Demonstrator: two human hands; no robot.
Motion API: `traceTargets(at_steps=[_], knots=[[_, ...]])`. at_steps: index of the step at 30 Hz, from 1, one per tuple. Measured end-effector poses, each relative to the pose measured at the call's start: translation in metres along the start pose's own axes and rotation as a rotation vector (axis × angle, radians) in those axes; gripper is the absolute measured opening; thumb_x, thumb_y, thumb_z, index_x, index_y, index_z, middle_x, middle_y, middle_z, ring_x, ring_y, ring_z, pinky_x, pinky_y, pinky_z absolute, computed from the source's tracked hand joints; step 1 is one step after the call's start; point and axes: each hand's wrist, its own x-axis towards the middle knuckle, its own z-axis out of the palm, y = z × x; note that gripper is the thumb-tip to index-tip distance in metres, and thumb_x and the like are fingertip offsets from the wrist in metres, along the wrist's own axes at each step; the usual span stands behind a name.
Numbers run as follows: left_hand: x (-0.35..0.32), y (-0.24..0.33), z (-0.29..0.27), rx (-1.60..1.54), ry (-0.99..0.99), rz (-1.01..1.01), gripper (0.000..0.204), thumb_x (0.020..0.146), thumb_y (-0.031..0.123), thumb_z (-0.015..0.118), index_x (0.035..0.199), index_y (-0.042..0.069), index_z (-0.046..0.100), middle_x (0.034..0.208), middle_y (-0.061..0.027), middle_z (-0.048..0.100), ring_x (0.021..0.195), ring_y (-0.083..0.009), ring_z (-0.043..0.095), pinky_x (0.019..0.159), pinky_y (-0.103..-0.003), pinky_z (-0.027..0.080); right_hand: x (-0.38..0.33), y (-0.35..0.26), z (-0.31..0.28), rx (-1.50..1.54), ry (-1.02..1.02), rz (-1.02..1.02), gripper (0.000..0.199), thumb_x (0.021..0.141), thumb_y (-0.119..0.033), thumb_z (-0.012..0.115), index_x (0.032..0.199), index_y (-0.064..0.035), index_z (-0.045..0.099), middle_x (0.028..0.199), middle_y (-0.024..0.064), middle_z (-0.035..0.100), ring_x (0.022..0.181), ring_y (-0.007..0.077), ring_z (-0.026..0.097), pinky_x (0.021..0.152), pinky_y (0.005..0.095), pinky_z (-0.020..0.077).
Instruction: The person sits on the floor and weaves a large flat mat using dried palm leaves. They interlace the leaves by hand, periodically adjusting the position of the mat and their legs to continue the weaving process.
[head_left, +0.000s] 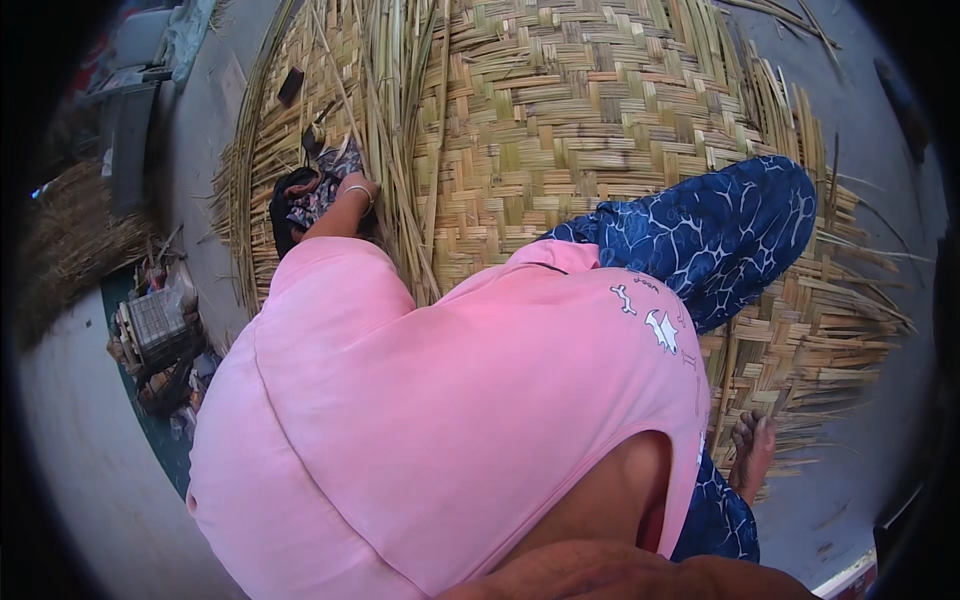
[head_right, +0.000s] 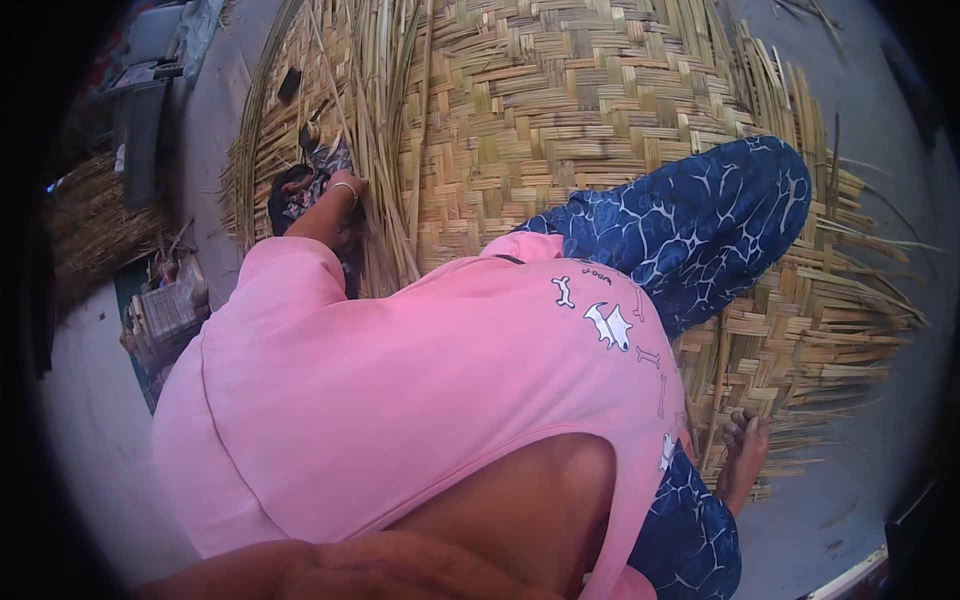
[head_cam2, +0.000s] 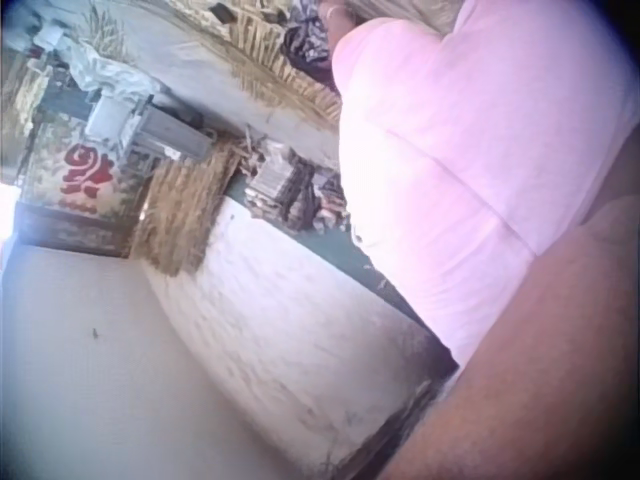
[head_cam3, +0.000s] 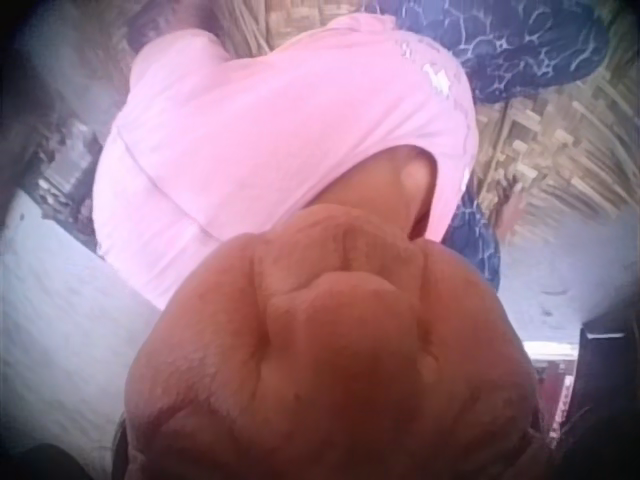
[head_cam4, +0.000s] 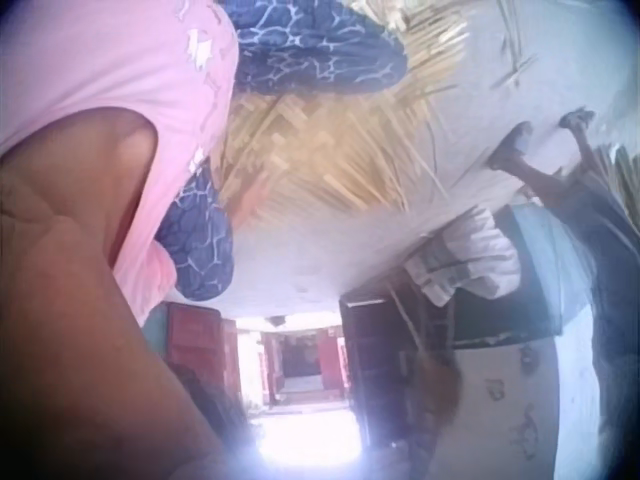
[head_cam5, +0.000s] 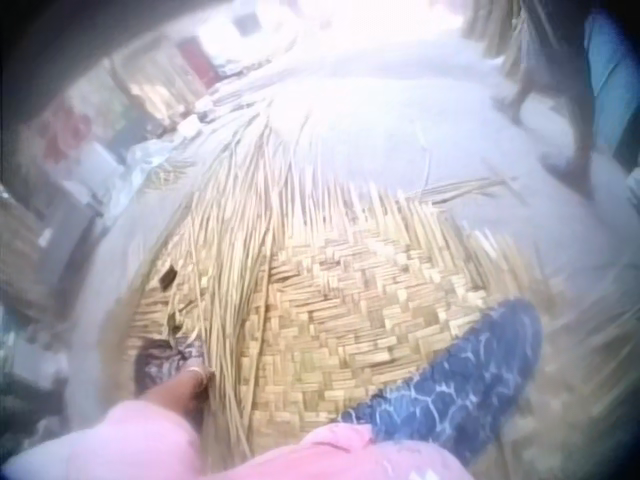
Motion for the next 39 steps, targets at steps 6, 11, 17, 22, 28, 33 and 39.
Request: traceTargets(at_steps=[6,11,17,22,28,33,39], knots=[[0.048,-0.01,-0.005,-0.348,0.336,-0.078,0.041,0.089,0.032,0.062,0.116,0.001,0.068,0.119,-0.024,0.067,0.112,-0.0406,0.064,0.095,-0.047,0.05,-0.001,0.002,-0.007,0.026,-0.018,-0.019,0.037,0.102,-0.035,0.055,0.125,-0.0057,0.056,0.108,0.0082,0.062,0.091,0.0145,0.06,0.082,0.0289,0.0487],[0.111,0.012,-0.123,-0.756,0.57,-0.102,0.036,0.088,0.027,0.058,0.102,-0.004,0.069,0.101,-0.0254,0.071,0.094,-0.0383,0.07,0.08,-0.044,0.055,0.002,0.0,-0.002,0.104,-0.074,-0.063,0.032,0.103,-0.032,0.055,0.121,-0.0057,0.057,0.104,0.0087,0.064,0.086,0.0138,0.061,0.079,0.028,0.05],[-0.013,0.283,-0.313,-1.837,0.315,0.439,0.019,0.099,0.023,0.053,0.091,0.007,0.058,0.062,-0.0019,0.053,0.04,-0.0126,0.043,0.035,-0.027,0.029,-0.011,-0.007,0.006,0.122,-0.035,-0.109,0.03,0.102,-0.029,0.056,0.119,-0.0044,0.057,0.102,0.0097,0.065,0.083,0.0134,0.064,0.075,0.0275,0.0521],[-0.181,0.509,-0.375,-2.112,-0.103,0.86,0.015,0.1,0.025,0.053,0.093,0.012,0.055,0.064,-0.0031,0.055,0.048,-0.016,0.053,0.04,-0.031,0.04,-0.022,-0.009,0.008,0.179,-0.023,-0.149,0.026,0.102,-0.03,0.057,0.115,-0.0071,0.057,0.098,0.0083,0.067,0.076,0.0123,0.064,0.068,0.0257,0.051],[-0.442,0.631,-0.38,-2.173,-0.438,1.169,0.02,0.099,0.019,0.055,0.096,0.0,0.058,0.066,-0.0079,0.06,0.046,-0.0177,0.057,0.039,-0.033,0.045,-0.039,-0.014,0.02,0.203,-0.076,-0.179,0.026,0.101,-0.029,0.058,0.114,-0.0066,0.059,0.099,0.009,0.069,0.078,0.0127,0.066,0.071,0.0262,0.0532],[-0.555,0.719,-0.439,-2.262,-0.43,1.272,0.023,0.102,0.018,0.051,0.104,-0.004,0.058,0.074,-0.0144,0.068,0.061,-0.0226,0.067,0.054,-0.035,0.053,-0.05,-0.02,0.033,0.249,-0.162,-0.212,0.028,0.1,-0.025,0.058,0.116,-0.0018,0.061,0.101,0.0094,0.069,0.082,0.0138,0.065,0.076,0.0255,0.0517],[-0.693,0.631,-0.256,-2.086,-1.151,1.109,0.015,0.1,0.018,0.051,0.102,0.003,0.049,0.066,-0.0129,0.058,0.05,-0.0254,0.059,0.045,-0.04,0.048,-0.046,-0.032,0.025,0.523,-0.134,-0.473,0.054,0.099,-0.031,0.061,0.144,-0.0064,0.042,0.127,0.0159,0.059,0.097,0.0181,0.064,0.083,0.0302,0.0533]])
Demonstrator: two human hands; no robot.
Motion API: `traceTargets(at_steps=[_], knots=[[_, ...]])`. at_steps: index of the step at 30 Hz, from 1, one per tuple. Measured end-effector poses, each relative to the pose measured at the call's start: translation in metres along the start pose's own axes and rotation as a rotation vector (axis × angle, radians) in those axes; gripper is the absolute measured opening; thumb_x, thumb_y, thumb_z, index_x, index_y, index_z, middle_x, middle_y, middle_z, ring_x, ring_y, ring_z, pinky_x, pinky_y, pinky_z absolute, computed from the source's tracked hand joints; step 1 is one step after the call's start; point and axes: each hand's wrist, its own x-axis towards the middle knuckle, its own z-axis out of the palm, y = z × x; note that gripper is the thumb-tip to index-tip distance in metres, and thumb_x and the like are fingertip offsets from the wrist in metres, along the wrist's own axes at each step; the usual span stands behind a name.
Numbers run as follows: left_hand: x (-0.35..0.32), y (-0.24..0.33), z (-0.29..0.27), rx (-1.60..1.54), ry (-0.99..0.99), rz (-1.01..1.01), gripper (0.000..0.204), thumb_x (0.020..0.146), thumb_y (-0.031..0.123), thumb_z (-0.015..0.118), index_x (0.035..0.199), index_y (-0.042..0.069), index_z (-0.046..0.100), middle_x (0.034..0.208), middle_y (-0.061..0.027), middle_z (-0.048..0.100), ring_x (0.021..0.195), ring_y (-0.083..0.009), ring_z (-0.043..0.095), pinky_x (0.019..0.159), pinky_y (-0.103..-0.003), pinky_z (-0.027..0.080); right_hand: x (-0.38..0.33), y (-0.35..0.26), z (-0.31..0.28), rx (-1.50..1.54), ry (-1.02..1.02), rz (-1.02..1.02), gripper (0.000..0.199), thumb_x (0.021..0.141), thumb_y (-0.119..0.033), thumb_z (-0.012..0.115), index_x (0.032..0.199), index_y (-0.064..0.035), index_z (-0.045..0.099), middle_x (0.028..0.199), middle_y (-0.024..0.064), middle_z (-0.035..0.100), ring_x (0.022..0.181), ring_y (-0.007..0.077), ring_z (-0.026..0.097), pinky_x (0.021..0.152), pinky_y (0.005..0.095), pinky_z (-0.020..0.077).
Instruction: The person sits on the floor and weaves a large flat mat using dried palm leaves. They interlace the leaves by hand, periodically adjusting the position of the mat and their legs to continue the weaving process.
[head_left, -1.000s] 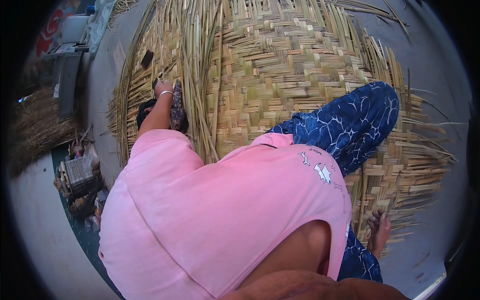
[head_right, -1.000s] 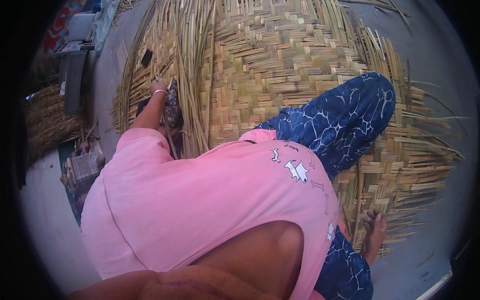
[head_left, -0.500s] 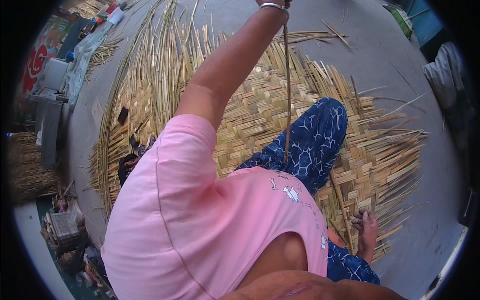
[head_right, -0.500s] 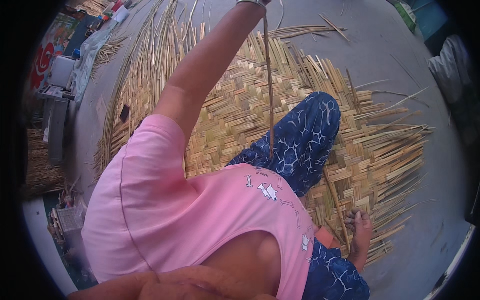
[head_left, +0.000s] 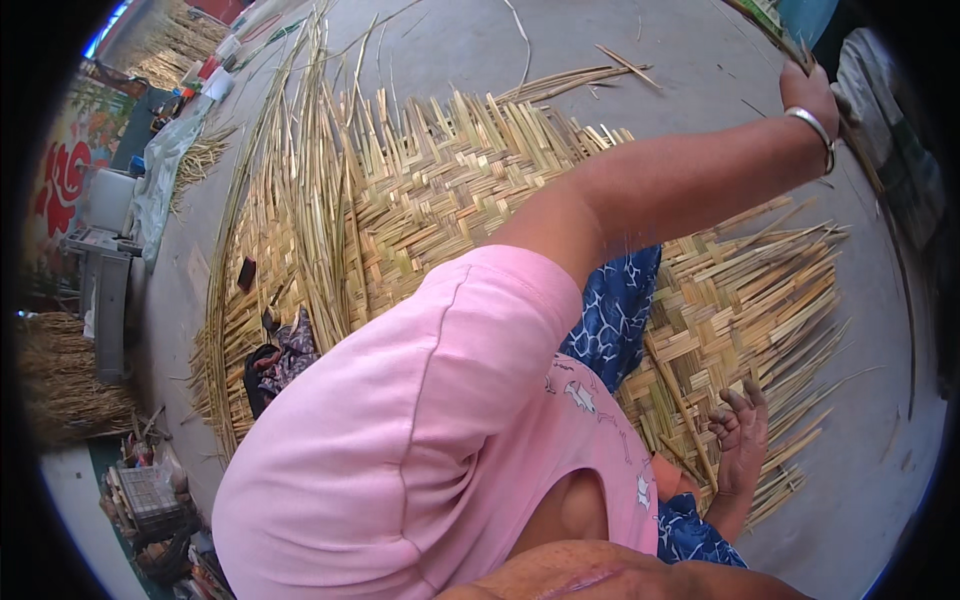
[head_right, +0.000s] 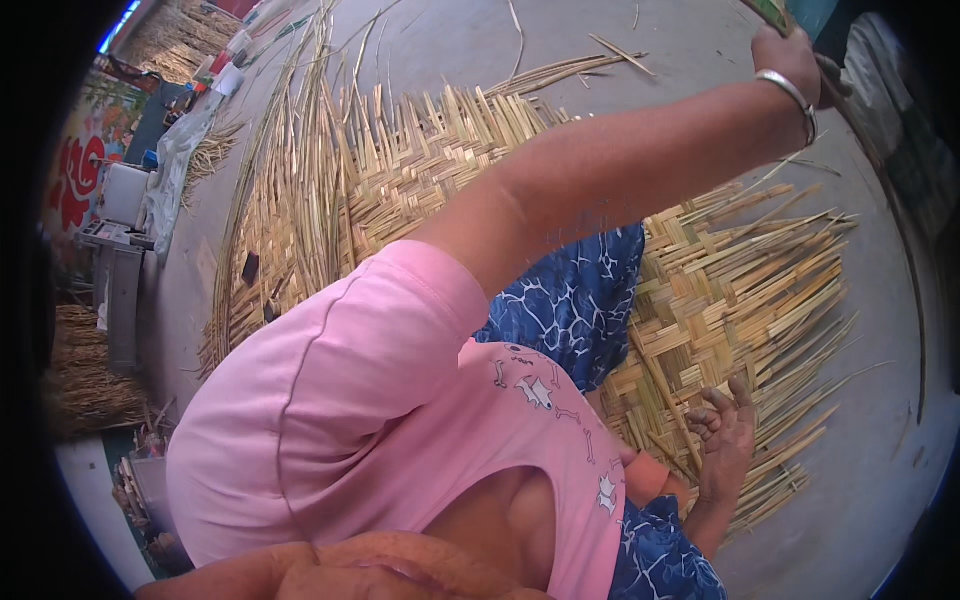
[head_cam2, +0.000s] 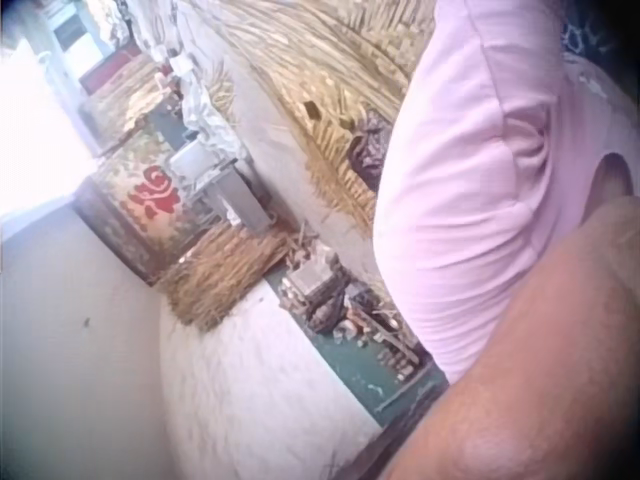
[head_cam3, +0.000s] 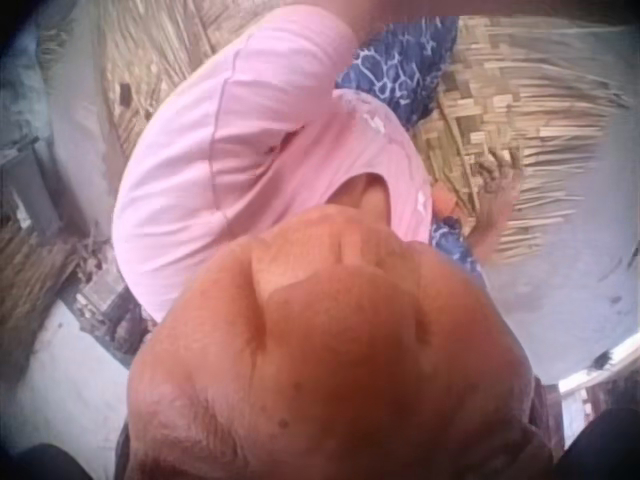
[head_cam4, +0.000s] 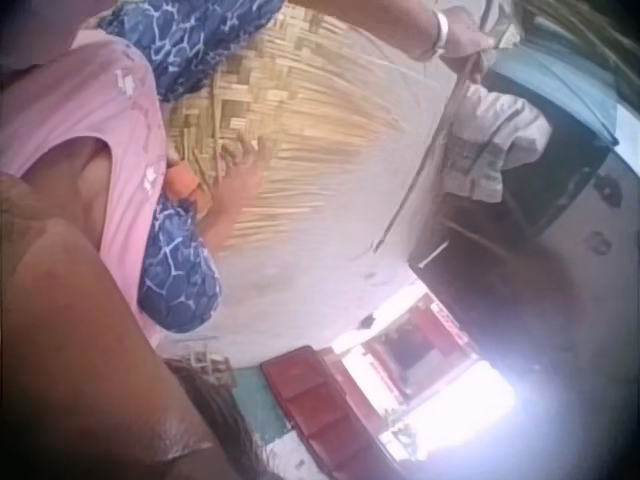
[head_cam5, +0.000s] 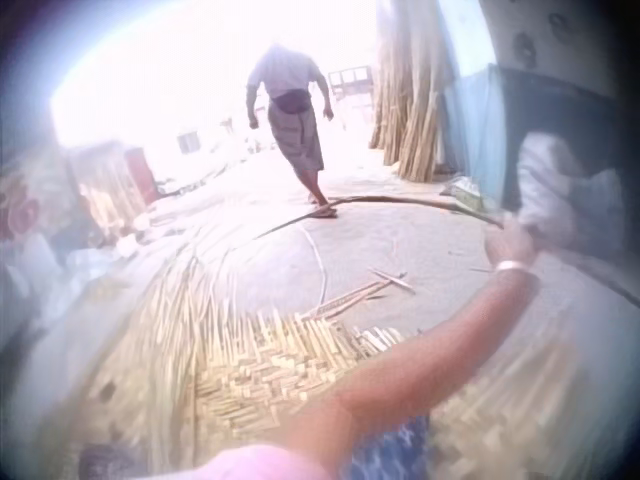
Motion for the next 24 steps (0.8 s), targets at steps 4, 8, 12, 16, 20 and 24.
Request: traceTargets(at_steps=[4,8,12,16,20,24], knots=[[-0.161,-0.077,-0.094,0.154,-0.114,-0.427,0.018,0.101,0.017,0.048,0.109,0.002,0.041,0.076,-0.0161,0.063,0.061,-0.0303,0.069,0.051,-0.042,0.06,0.01,-0.009,-0.006,0.381,0.042,-0.319,0.064,0.101,-0.038,0.057,0.152,-0.0086,0.032,0.138,0.0163,0.052,0.112,0.0242,0.061,0.095,0.0355,0.0525],[-0.24,-0.084,-0.142,0.283,-0.184,-0.721,0.017,0.1,0.019,0.052,0.108,0.004,0.049,0.08,-0.0122,0.069,0.065,-0.0229,0.072,0.053,-0.034,0.059,-0.002,-0.002,-0.055,0.535,0.149,-0.377,0.048,0.105,-0.037,0.049,0.141,-0.0061,0.045,0.139,0.0168,0.053,0.115,0.0262,0.06,0.096,0.0382,0.0522],[-0.209,-0.067,-0.174,0.222,-0.045,-0.773,0.026,0.098,0.027,0.061,0.104,0.002,0.055,0.084,-0.0108,0.07,0.07,-0.0227,0.072,0.057,-0.035,0.058,-0.008,0.013,-0.079,0.592,0.304,-0.387,0.04,0.105,-0.039,0.049,0.121,-0.0038,0.058,0.122,0.015,0.063,0.106,0.023,0.062,0.088,0.035,0.0528],[-0.096,-0.033,-0.216,0.151,0.247,-0.463,0.036,0.101,0.033,0.056,0.109,-0.002,0.049,0.087,-0.0106,0.066,0.075,-0.027,0.07,0.061,-0.038,0.056,-0.032,0.031,-0.144,0.531,0.465,-0.487,0.036,0.105,-0.037,0.049,0.113,-0.0034,0.061,0.116,0.015,0.066,0.095,0.021,0.063,0.078,0.0321,0.0523],[0.013,0.025,-0.261,0.167,0.391,-0.265,0.039,0.103,0.036,0.05,0.126,0.006,0.041,0.112,-0.0164,0.061,0.084,-0.0323,0.07,0.061,-0.039,0.051,-0.065,0.102,-0.24,0.661,0.673,-0.456,0.035,0.103,-0.036,0.051,0.108,-0.0038,0.064,0.1,0.0105,0.069,0.081,0.0185,0.059,0.066,0.0306,0.0457],[0.067,0.093,-0.251,0.168,0.517,-0.075,0.029,0.102,0.026,0.05,0.112,0.0,0.047,0.089,-0.0155,0.065,0.065,-0.0293,0.068,0.047,-0.035,0.048,-0.113,0.148,-0.27,0.775,1.111,-0.289,0.034,0.102,-0.036,0.055,0.107,-0.004,0.065,0.094,0.008,0.068,0.078,0.0174,0.058,0.064,0.0303,0.0445]])
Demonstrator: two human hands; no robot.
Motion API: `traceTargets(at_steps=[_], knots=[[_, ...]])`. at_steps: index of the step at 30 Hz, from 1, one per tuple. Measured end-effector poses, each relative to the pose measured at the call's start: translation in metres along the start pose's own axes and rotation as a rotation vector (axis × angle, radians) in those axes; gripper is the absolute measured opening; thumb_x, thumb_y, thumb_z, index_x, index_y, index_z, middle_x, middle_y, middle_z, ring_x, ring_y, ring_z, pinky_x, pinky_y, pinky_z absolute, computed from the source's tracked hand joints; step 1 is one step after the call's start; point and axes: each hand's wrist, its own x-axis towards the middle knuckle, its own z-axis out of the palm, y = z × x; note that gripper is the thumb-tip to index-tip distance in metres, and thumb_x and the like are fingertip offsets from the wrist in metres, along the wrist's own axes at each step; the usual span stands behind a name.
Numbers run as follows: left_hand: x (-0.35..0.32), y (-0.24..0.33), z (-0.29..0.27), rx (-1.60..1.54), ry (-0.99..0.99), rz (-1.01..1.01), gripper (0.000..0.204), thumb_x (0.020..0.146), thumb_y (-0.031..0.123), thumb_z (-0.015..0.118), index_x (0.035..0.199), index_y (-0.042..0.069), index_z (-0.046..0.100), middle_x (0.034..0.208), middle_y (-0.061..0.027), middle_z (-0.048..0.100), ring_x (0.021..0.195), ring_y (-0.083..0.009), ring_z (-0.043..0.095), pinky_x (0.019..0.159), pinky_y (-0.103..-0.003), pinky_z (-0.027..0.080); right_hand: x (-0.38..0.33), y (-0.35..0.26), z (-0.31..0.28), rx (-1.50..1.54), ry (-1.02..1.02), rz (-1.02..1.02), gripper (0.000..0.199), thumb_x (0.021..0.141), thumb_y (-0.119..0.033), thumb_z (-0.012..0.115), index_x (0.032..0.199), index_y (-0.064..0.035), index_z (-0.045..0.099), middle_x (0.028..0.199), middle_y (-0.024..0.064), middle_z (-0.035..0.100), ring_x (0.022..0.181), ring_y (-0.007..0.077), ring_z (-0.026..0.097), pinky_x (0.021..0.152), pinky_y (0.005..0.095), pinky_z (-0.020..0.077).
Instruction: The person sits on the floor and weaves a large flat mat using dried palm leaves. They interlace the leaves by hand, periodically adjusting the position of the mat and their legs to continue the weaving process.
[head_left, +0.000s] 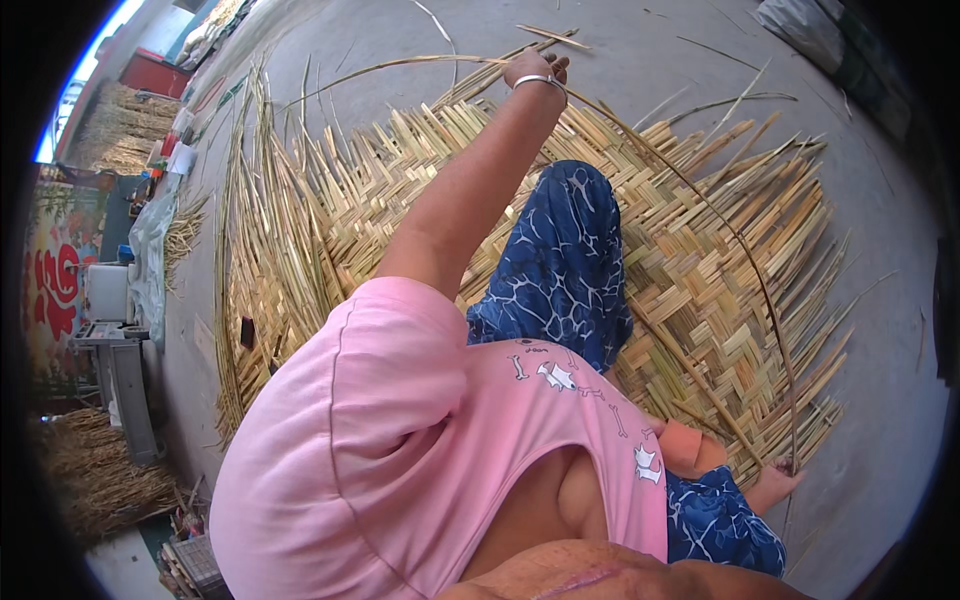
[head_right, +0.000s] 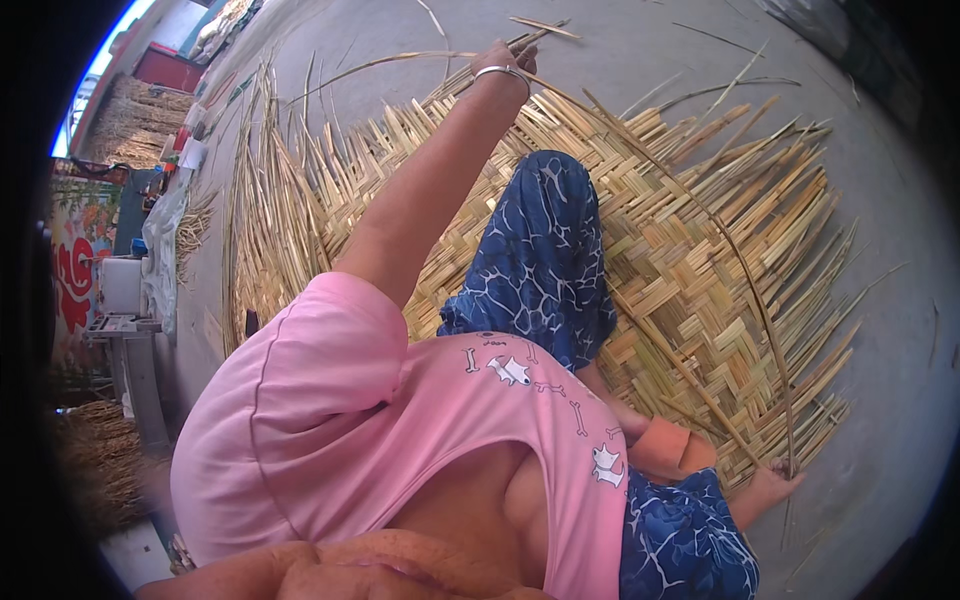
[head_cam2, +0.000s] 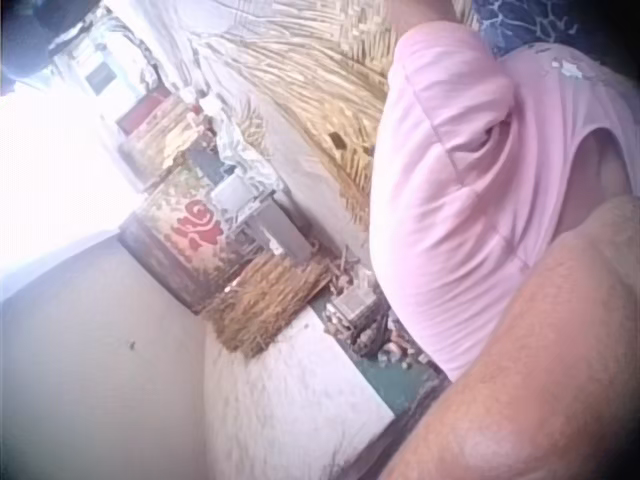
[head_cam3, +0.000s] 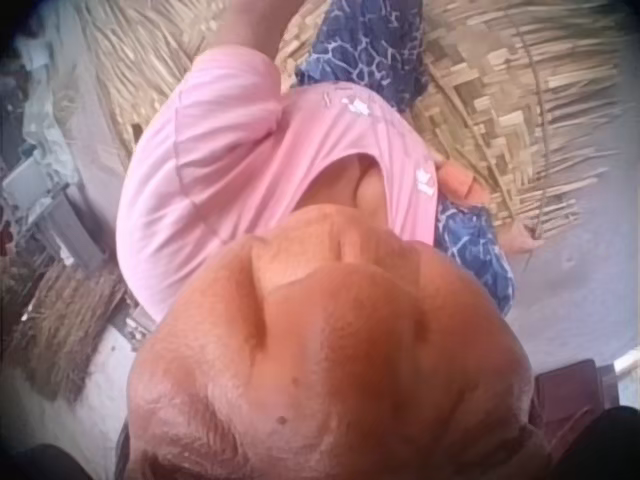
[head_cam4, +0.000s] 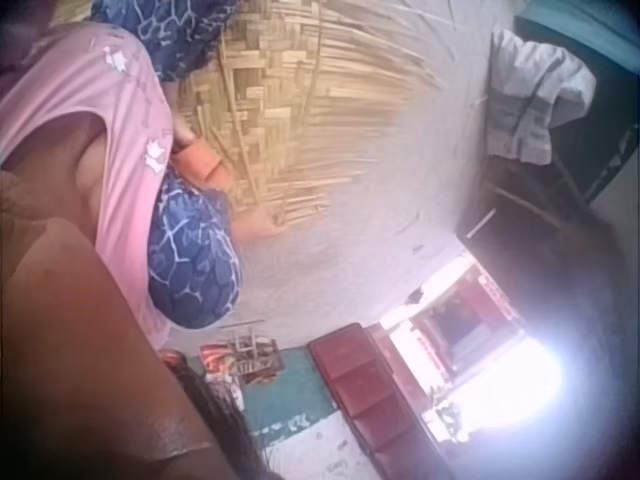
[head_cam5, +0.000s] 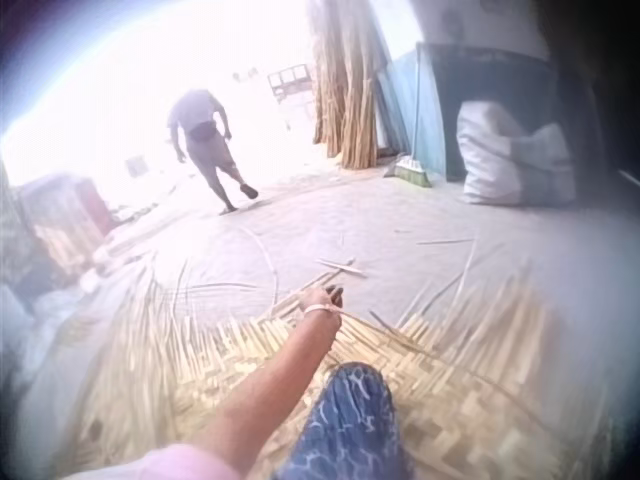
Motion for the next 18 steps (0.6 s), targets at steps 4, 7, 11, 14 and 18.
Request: traceTargets(at_steps=[4,7,11,14,18], knots=[[-0.007,0.004,0.018,0.339,-0.277,0.39,0.02,0.1,0.015,0.051,0.11,-0.003,0.05,0.083,-0.0158,0.064,0.061,-0.0263,0.067,0.046,-0.035,0.055,-0.005,-0.017,-0.057,-0.088,0.233,0.035,0.034,0.101,-0.036,0.055,0.108,-0.0042,0.065,0.094,0.0078,0.068,0.079,0.0172,0.059,0.065,0.0304,0.0455],[-0.011,-0.021,0.017,0.573,-0.461,0.668,0.015,0.098,0.008,0.053,0.107,-0.004,0.052,0.08,-0.014,0.062,0.058,-0.0219,0.066,0.046,-0.033,0.058,-0.007,-0.022,-0.077,-0.142,0.281,0.054,0.033,0.102,-0.036,0.055,0.108,-0.0043,0.065,0.094,0.0076,0.068,0.08,0.0172,0.059,0.065,0.0304,0.0457],[0.017,-0.035,-0.012,0.349,-0.144,0.374,0.016,0.1,0.009,0.045,0.111,-0.003,0.05,0.084,-0.0165,0.064,0.058,-0.027,0.067,0.047,-0.033,0.058,-0.006,-0.022,-0.077,-0.193,0.229,0.069,0.033,0.102,-0.035,0.055,0.107,-0.0044,0.065,0.094,0.0073,0.069,0.08,0.0171,0.06,0.065,0.0304,0.0459],[0.076,-0.038,-0.061,0.035,0.214,0.132,0.024,0.101,0.009,0.042,0.121,-0.001,0.049,0.094,-0.0203,0.065,0.072,-0.0304,0.071,0.05,-0.037,0.057,-0.004,-0.015,-0.058,-0.215,0.117,0.077,0.033,0.102,-0.035,0.055,0.107,-0.0045,0.066,0.094,0.0071,0.069,0.08,0.0171,0.06,0.065,0.0304,0.0461],[0.066,-0.042,-0.082,0.74,0.402,0.236,0.053,0.095,0.024,0.06,0.139,0.001,0.042,0.129,-0.0204,0.056,0.114,-0.0363,0.059,0.091,-0.047,0.048,-0.001,0.005,-0.018,-0.217,-0.156,0.092,0.032,0.102,-0.034,0.055,0.106,-0.0047,0.066,0.093,0.0069,0.07,0.081,0.017,0.061,0.064,0.0304,0.0463]])
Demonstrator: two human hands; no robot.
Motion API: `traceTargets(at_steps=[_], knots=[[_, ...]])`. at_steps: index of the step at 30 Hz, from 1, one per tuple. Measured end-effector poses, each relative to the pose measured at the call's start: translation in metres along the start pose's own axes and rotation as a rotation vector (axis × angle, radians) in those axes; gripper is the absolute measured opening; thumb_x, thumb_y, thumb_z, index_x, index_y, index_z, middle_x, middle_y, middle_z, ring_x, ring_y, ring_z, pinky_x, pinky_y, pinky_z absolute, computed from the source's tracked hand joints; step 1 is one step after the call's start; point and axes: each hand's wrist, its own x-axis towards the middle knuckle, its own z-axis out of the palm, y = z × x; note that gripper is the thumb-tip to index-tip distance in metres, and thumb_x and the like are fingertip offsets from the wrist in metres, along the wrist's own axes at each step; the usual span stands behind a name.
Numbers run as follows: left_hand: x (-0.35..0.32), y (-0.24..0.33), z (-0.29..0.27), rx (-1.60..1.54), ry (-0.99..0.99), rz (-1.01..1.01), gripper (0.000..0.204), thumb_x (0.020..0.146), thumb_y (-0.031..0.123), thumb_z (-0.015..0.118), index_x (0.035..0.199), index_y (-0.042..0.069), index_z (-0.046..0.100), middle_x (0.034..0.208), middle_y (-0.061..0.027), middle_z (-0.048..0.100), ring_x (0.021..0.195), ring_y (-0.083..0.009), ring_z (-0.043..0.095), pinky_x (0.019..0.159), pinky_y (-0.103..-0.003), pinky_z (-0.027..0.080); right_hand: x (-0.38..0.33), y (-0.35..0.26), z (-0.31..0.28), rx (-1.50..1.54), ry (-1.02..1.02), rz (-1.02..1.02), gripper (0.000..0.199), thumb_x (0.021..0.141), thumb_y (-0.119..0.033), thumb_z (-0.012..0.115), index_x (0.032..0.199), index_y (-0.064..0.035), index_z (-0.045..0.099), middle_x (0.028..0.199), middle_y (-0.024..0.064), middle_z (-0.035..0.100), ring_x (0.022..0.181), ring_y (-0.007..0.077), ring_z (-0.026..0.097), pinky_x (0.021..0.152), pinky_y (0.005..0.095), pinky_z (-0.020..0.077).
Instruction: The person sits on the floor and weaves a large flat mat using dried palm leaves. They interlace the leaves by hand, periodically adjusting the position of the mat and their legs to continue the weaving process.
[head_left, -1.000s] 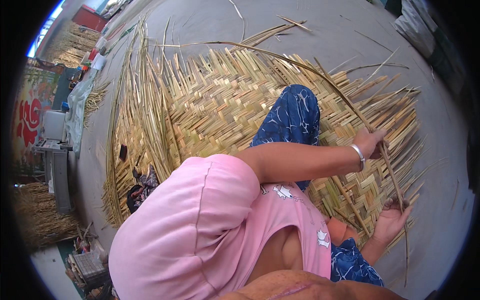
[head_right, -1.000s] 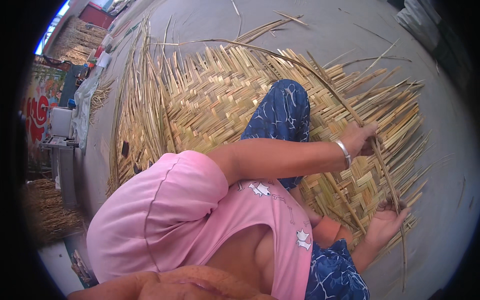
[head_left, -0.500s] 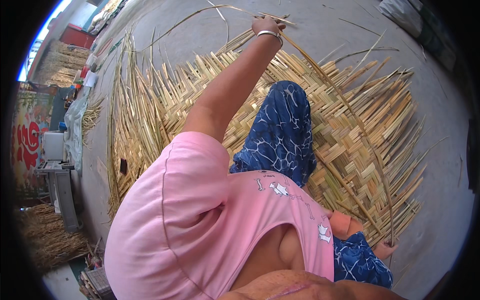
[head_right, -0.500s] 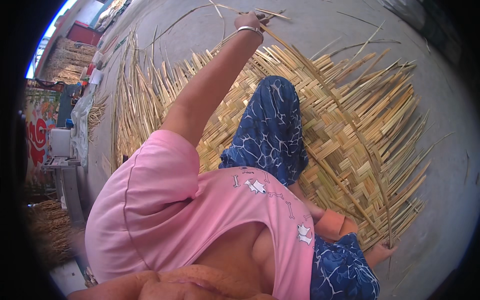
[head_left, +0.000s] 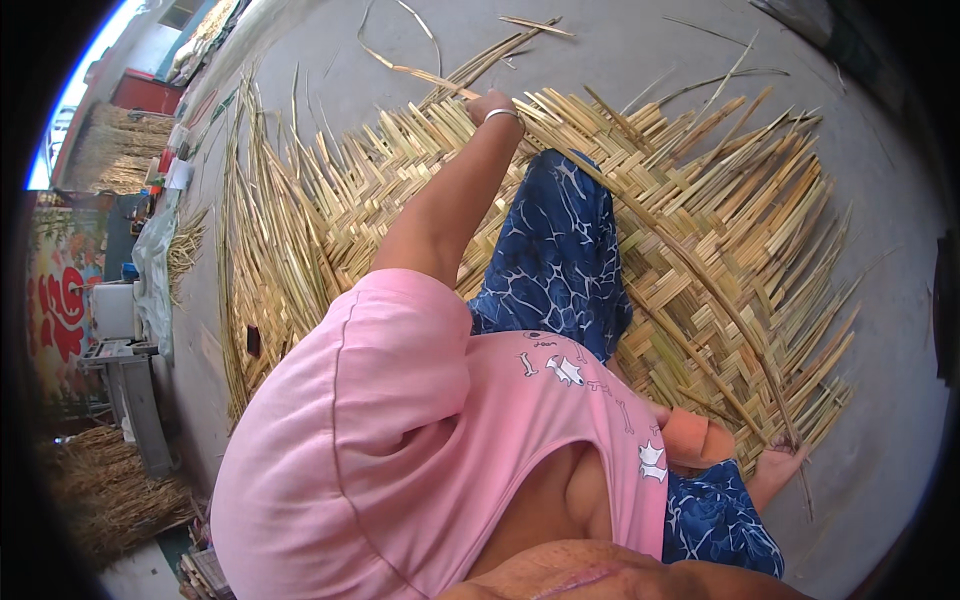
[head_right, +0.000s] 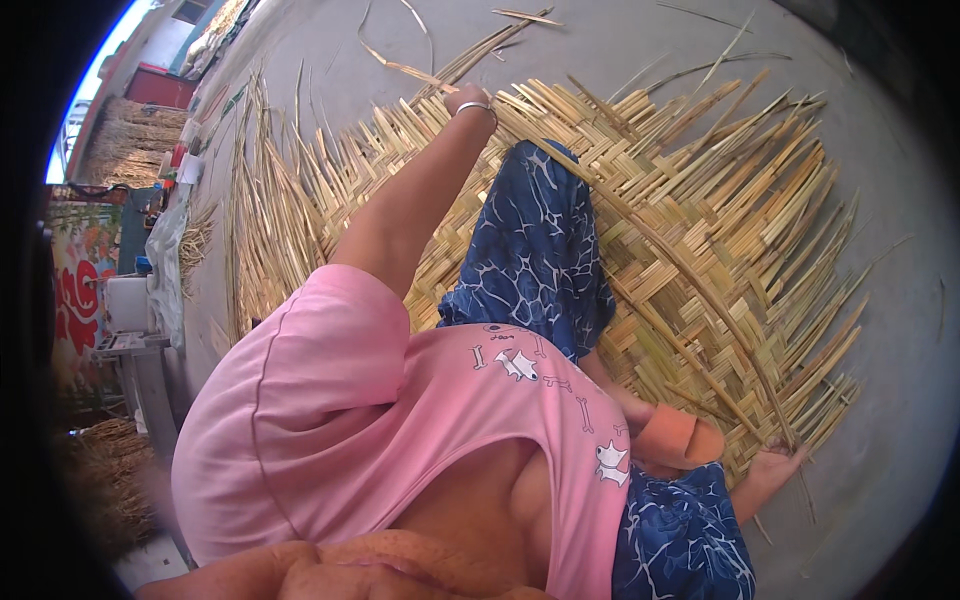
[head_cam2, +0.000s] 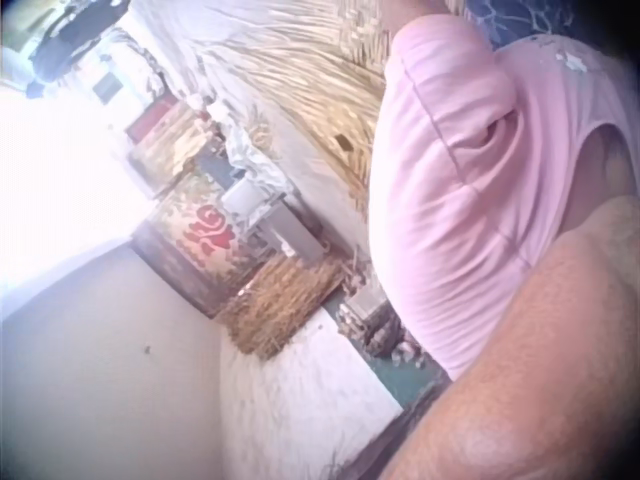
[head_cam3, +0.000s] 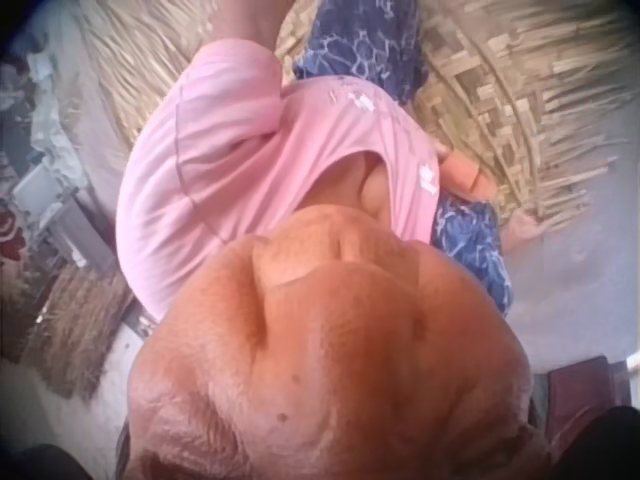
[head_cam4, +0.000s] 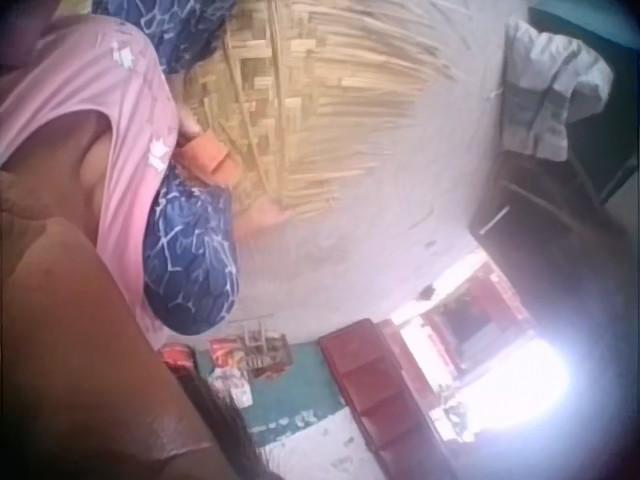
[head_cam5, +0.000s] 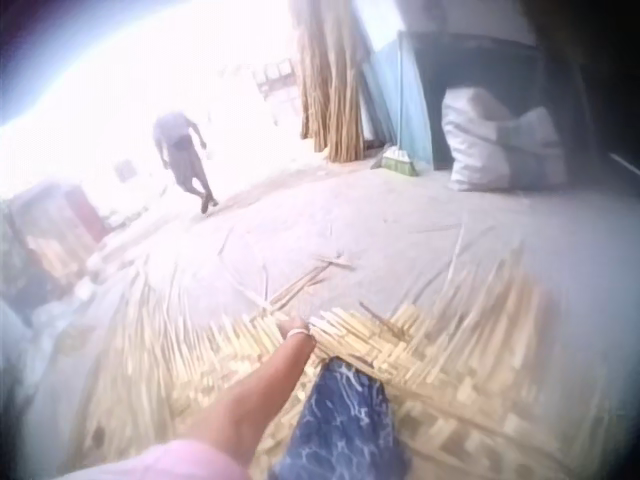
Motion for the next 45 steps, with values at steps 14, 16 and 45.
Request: traceTargets(at_steps=[14,16,45], knots=[[-0.335,-0.051,-0.028,0.897,-1.708,1.275,0.033,0.093,0.041,0.061,0.108,0.014,0.073,0.096,-0.0144,0.072,0.089,-0.0358,0.068,0.082,-0.046,0.053,-0.105,0.061,0.248,-0.004,-0.61,0.194,0.029,0.102,-0.021,0.057,0.125,-0.0034,0.059,0.118,0.0122,0.068,0.105,0.0208,0.066,0.088,0.0335,0.0563],[-0.344,-0.059,-0.023,0.77,-1.761,1.386,0.032,0.094,0.041,0.06,0.103,0.014,0.075,0.089,-0.0155,0.072,0.08,-0.0364,0.068,0.074,-0.045,0.054,-0.109,0.063,0.253,-0.002,-0.569,0.18,0.03,0.101,-0.019,0.058,0.126,-0.0016,0.059,0.114,0.0131,0.068,0.101,0.0222,0.068,0.084,0.0334,0.0569],[-0.344,-0.032,-0.056,0.894,-2.113,0.769,0.031,0.091,0.03,0.073,0.096,0.0,0.07,0.071,-0.0012,0.063,0.066,-0.0126,0.06,0.064,-0.03,0.051,-0.101,0.061,0.215,0.159,-0.508,-0.03,0.011,0.098,-0.016,0.065,0.108,-0.0111,0.066,0.093,-0.0016,0.066,0.069,0.0089,0.057,0.063,0.0251,0.0464]])
